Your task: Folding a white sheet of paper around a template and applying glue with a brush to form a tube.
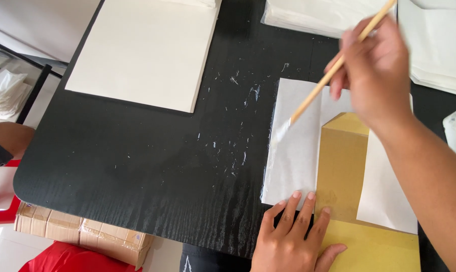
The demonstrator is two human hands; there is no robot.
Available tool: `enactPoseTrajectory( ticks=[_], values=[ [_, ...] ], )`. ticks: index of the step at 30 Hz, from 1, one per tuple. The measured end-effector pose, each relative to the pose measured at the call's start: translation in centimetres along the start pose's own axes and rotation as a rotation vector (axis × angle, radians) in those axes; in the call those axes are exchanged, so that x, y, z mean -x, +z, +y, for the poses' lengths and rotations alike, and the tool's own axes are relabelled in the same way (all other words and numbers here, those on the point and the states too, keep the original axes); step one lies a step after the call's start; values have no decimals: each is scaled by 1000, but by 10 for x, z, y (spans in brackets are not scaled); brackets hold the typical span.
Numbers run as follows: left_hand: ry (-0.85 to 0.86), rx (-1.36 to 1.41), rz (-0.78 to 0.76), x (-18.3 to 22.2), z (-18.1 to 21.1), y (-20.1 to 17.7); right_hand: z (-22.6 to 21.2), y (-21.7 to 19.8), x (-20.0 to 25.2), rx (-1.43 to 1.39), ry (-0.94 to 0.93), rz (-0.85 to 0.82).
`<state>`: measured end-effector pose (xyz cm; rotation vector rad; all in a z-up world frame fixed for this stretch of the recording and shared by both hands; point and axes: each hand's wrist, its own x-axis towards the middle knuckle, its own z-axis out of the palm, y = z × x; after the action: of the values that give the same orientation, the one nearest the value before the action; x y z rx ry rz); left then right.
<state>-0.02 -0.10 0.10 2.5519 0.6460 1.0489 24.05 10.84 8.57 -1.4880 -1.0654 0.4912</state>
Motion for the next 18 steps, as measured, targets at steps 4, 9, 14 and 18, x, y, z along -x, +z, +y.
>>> enactPoseTrajectory(
  ticks=[4,9,14,18],
  values=[
    [1,-6,-7,-1,0,-1,-17,16,30,26,137,-147],
    [0,-3,7,-1,0,0,1,10,20,74,40,-93],
    [2,-8,19,0,0,2,27,-7,-21,127,-170,57],
    [8,-13,4,-1,0,1,46,-15,-46,149,-401,127]
  ],
)
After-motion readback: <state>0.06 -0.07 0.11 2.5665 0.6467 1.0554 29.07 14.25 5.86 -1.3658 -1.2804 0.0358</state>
